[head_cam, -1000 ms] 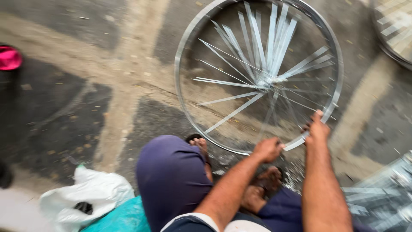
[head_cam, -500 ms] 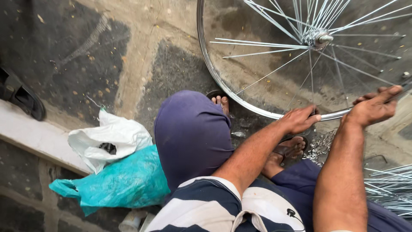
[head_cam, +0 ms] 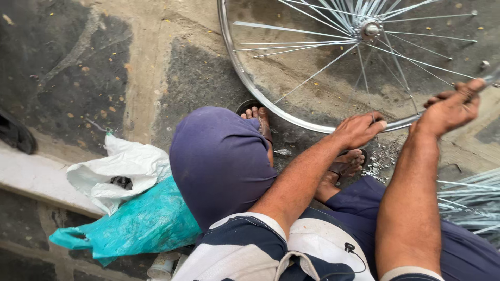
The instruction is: The person sits on the floor and installs spokes into a bicycle wheel rim, threading them through the hub and securing them with nuts. The person repeatedly picks up spokes and nuts, inserts them into the wheel, and tightens them by hand.
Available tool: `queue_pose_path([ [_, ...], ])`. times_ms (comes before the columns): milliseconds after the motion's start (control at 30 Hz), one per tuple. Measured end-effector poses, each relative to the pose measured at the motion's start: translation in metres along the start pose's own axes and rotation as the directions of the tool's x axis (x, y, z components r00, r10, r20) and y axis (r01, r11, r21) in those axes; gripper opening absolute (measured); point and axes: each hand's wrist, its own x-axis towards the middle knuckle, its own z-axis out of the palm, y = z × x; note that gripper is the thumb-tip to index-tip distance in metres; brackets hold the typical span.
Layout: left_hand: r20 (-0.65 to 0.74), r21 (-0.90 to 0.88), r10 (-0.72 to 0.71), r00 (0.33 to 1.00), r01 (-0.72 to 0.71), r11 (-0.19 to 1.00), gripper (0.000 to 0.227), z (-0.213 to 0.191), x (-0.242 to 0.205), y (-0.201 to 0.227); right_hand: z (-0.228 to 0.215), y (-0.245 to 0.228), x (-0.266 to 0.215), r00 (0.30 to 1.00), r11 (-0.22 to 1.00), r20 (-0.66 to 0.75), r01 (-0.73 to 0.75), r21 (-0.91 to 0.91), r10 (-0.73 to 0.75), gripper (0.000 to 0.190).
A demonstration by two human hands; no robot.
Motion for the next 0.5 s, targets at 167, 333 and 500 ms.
queue_pose_path([
  [167,-0.016,0.142,0.032,0.999,-0.030,0.989,0.051,-0.002,0.002,0.011,-0.017,0.009,0.025,0.952,0.985,0.256,-0.149,-0.092,0.168,0.043],
  [333,-0.059,0.133,-0.008,0.998,0.015,0.991,0.053,-0.011,-0.010,0.013,-0.087,0.026,0.006,0.941,0.977,0.263,-0.211,-0.044,0.215,0.041],
  [500,-0.120,0.081,0.002,0.993,0.008,0.997,0.053,-0.020,-0.023,0.025,-0.109,0.056,-0.032,0.744,0.770,0.225,-0.635,-0.052,0.629,0.035],
])
